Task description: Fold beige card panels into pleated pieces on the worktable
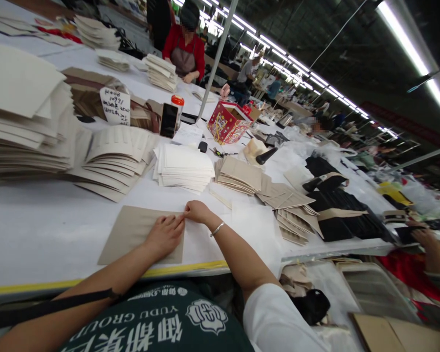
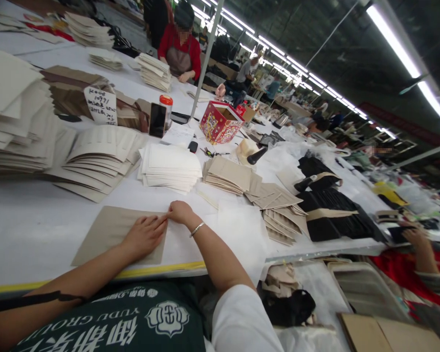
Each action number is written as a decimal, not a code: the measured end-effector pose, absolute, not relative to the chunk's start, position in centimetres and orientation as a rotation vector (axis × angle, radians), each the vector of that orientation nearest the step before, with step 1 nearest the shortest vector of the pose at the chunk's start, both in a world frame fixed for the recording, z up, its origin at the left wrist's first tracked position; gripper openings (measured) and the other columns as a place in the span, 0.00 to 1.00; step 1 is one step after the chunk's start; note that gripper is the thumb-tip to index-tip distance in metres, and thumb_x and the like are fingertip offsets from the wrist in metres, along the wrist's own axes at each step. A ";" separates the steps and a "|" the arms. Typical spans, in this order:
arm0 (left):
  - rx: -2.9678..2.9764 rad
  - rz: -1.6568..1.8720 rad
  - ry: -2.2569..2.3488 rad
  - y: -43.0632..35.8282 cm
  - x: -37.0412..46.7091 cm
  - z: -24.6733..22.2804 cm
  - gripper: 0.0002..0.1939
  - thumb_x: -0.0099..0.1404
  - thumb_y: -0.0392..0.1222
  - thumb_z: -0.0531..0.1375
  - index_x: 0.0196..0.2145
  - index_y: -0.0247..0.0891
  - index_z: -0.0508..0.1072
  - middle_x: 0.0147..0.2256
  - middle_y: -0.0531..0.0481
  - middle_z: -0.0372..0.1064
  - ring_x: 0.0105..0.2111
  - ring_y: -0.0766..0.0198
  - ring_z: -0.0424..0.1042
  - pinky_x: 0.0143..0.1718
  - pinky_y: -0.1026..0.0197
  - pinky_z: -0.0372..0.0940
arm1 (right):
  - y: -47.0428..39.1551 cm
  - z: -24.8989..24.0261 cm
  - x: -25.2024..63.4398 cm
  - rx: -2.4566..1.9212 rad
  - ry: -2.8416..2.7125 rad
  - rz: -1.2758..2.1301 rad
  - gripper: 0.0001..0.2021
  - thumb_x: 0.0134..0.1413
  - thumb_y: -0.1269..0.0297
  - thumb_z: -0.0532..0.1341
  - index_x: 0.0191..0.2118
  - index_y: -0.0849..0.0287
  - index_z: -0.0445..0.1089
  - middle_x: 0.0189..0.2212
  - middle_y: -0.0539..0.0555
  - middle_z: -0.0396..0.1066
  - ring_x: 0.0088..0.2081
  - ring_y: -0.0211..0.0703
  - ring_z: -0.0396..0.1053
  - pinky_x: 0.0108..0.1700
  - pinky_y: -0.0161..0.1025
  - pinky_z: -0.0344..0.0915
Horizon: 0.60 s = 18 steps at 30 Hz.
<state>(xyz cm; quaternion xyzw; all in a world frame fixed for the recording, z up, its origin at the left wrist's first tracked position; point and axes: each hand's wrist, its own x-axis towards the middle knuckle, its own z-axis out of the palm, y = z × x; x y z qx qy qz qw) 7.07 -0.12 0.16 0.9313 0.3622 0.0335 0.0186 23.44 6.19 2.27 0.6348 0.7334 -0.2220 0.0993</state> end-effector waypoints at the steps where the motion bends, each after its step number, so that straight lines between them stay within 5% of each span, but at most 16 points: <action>1: 2.889 0.090 1.126 -0.1 7.2 0.3 0.21 0.65 0.39 0.48 0.54 0.37 0.65 0.60 0.47 0.58 0.51 0.52 0.62 0.46 0.48 0.54 | 6.3 2.5 23.8 1.887 2.151 -0.631 0.07 0.51 0.62 0.59 0.33 0.57 0.73 0.34 0.52 0.74 0.35 0.39 0.69 0.33 0.31 0.60; 6: 2.834 0.092 1.131 -0.1 7.5 0.1 0.20 0.65 0.42 0.49 0.54 0.39 0.65 0.59 0.46 0.59 0.52 0.52 0.62 0.48 0.48 0.55 | 6.0 3.4 28.0 2.180 1.937 -0.261 0.17 0.57 0.77 0.47 0.49 0.66 0.65 0.47 0.67 0.66 0.47 0.48 0.66 0.42 0.39 0.62; 9: 2.767 0.139 1.133 0.0 6.9 -0.3 0.22 0.66 0.47 0.49 0.57 0.40 0.62 0.60 0.47 0.58 0.55 0.55 0.60 0.52 0.51 0.54 | 5.4 2.9 30.7 2.242 1.798 -0.101 0.18 0.56 0.80 0.46 0.50 0.71 0.63 0.46 0.72 0.64 0.49 0.53 0.64 0.42 0.43 0.63; 18: 2.645 0.189 1.574 0.0 -3.6 -1.8 0.28 0.65 0.51 0.48 0.58 0.33 0.60 0.60 0.41 0.56 0.60 0.54 0.55 0.59 0.49 0.46 | 4.8 4.3 30.2 2.164 2.091 -0.043 0.14 0.51 0.80 0.51 0.42 0.66 0.67 0.42 0.64 0.67 0.45 0.49 0.64 0.44 0.40 0.62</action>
